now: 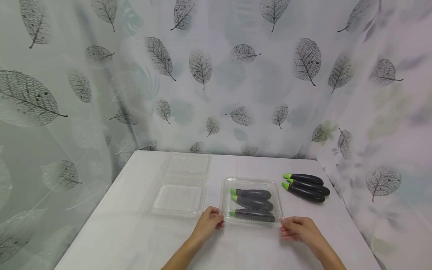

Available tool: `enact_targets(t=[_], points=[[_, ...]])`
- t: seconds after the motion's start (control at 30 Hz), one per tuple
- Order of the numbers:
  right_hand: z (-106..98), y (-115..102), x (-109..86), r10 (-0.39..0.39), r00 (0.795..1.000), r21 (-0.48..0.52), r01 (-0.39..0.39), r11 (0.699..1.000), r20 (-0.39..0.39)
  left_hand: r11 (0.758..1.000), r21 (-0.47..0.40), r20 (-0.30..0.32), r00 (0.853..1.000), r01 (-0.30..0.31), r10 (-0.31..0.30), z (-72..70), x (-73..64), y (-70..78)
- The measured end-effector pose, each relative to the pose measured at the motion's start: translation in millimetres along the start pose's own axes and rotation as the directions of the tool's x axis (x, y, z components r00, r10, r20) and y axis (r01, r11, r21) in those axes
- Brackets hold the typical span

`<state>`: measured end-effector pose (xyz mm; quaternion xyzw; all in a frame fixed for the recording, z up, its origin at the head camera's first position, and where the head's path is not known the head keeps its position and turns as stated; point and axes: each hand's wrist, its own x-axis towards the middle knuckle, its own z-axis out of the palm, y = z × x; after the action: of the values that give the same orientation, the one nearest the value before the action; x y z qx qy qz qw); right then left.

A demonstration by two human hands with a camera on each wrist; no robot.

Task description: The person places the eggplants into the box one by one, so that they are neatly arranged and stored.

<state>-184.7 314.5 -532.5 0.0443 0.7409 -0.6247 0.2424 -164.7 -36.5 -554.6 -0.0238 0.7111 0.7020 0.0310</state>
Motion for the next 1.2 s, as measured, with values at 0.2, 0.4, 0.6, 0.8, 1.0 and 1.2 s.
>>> enact_targets(t=[0.2, 0.4, 0.6, 0.8, 1.0, 1.2], points=[[-3, 4, 0.4, -0.01, 0.999, 0.057, 0.008, 0.998, 0.046, 0.994, -0.049, 0.055, 0.994, 0.099, -0.096, 0.0, 2.1, -0.7], [-2, 5, 0.4, -0.014, 1.0, 0.028, 0.014, 1.0, 0.01, 0.99, -0.089, 0.034, 0.994, 0.106, -0.103, 0.7, 2.4, 1.6], [-2, 8, 0.8, -0.026, 1.0, 0.028, 0.026, 0.999, -0.004, 0.983, -0.137, 0.05, 0.992, 0.119, -0.114, 0.4, 2.6, 2.7], [-1, 8, 0.5, -0.049, 0.999, 0.029, 0.049, 0.998, -0.004, 0.98, -0.151, 0.052, 0.991, 0.128, -0.121, 0.8, 4.4, -0.8], [1, 8, -0.7, -0.059, 0.998, 0.046, 0.06, 0.997, -0.029, 0.973, -0.199, 0.029, 0.993, 0.119, -0.115, 4.2, 6.6, -4.2], [9, 9, 4.9, -0.026, 0.984, 0.037, 0.033, 0.999, -0.176, 0.971, -0.218, -0.025, 0.994, 0.102, -0.11, 7.7, 10.4, -6.2]])
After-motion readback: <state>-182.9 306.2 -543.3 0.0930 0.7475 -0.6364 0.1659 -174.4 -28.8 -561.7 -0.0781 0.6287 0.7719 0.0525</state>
